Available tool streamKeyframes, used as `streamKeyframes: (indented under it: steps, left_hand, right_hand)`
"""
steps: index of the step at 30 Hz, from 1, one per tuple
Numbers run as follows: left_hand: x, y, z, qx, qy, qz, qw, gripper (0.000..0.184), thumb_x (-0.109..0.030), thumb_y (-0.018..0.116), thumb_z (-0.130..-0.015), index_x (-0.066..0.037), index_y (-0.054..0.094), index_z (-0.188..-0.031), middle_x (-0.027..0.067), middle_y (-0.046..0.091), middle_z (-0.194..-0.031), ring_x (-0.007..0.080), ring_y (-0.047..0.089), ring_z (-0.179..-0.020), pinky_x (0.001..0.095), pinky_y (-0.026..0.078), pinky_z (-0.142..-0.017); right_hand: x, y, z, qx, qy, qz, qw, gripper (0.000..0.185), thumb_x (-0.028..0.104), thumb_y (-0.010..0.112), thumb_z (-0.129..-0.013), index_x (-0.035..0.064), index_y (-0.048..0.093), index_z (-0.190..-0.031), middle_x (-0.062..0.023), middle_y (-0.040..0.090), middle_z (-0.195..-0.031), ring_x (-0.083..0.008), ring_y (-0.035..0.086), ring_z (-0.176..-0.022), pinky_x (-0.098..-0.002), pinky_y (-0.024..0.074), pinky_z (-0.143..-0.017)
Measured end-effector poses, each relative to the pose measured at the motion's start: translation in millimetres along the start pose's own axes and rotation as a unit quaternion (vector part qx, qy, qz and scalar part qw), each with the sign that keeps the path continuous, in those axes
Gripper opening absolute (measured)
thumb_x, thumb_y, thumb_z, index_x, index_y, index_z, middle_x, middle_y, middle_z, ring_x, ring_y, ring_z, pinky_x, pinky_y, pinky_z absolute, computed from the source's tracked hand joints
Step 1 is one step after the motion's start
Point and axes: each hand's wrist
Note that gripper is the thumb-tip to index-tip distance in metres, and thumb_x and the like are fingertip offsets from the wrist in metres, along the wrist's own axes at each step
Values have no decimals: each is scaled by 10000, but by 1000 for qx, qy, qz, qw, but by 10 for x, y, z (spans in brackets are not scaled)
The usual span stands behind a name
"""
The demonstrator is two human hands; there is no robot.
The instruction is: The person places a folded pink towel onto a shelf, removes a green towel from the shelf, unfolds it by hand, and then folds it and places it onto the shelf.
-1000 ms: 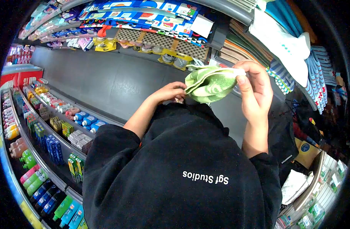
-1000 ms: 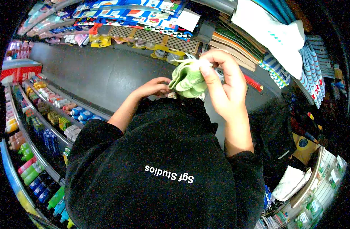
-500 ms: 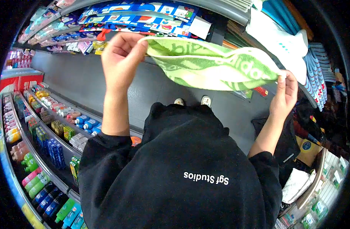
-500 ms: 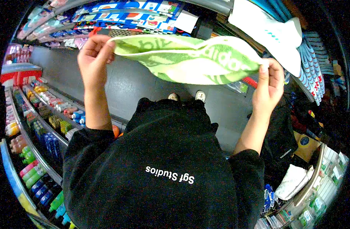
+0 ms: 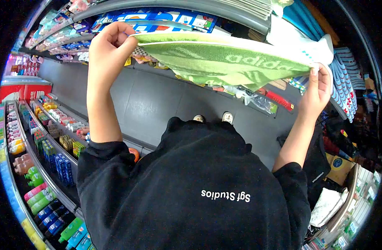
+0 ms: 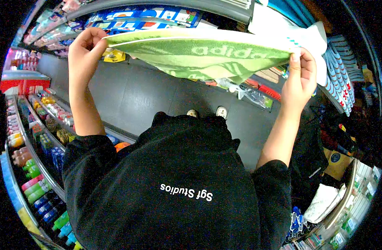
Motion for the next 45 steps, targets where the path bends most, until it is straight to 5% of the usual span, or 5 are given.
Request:
streamKeyframes:
  steps: [18,22,30,41,45]
  left_hand:
    - [-8,315,250,84,-23,-39,995,170,-6,551,-689,-18,600,-851,-32,412,-547,37,398,-520,197,348,-498]
    - [138,302,211,26,-54,-14,998,172,-28,565,-683,-12,612,-848,-36,440,-557,37,404,-522,200,349,-493]
    - [80,258,102,34,-36,34,998,163,-12,553,-687,7,597,-843,-52,442,-577,27,393,-530,185,329,-497]
    - [287,409,-21,121,13,188,975,175,70,442,-757,-51,326,-706,151,590,-971,106,559,-658,222,488,-583]
    - [247,452,-15,164,18,131,978,102,81,422,-751,-20,430,-757,104,596,-963,96,547,-677,217,466,-588]
  right_hand:
    - [-115,-41,188,90,95,66,989,174,85,526,-880,-9,518,-1026,-55,564,-960,-101,523,-851,-226,420,-771]
    - [-83,-62,152,-64,19,28,997,181,72,534,-874,-19,510,-1028,-67,564,-960,-116,525,-859,-233,420,-784]
    - [3,52,-80,-52,-61,3,997,183,101,498,-896,-14,466,-1035,-64,537,-952,-116,506,-864,-242,403,-807]
    - [-95,-3,-168,-29,-42,7,999,169,115,486,-905,-2,456,-1023,-57,535,-936,-100,499,-844,-223,406,-777]
    - [-116,-20,-182,-37,-15,4,999,176,118,493,-902,-9,468,-1021,-61,542,-934,-98,502,-839,-218,407,-768]
Point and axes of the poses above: each hand's wrist, its own z-axis away from the middle knuckle, its own y-axis out of the palm, x = y × z
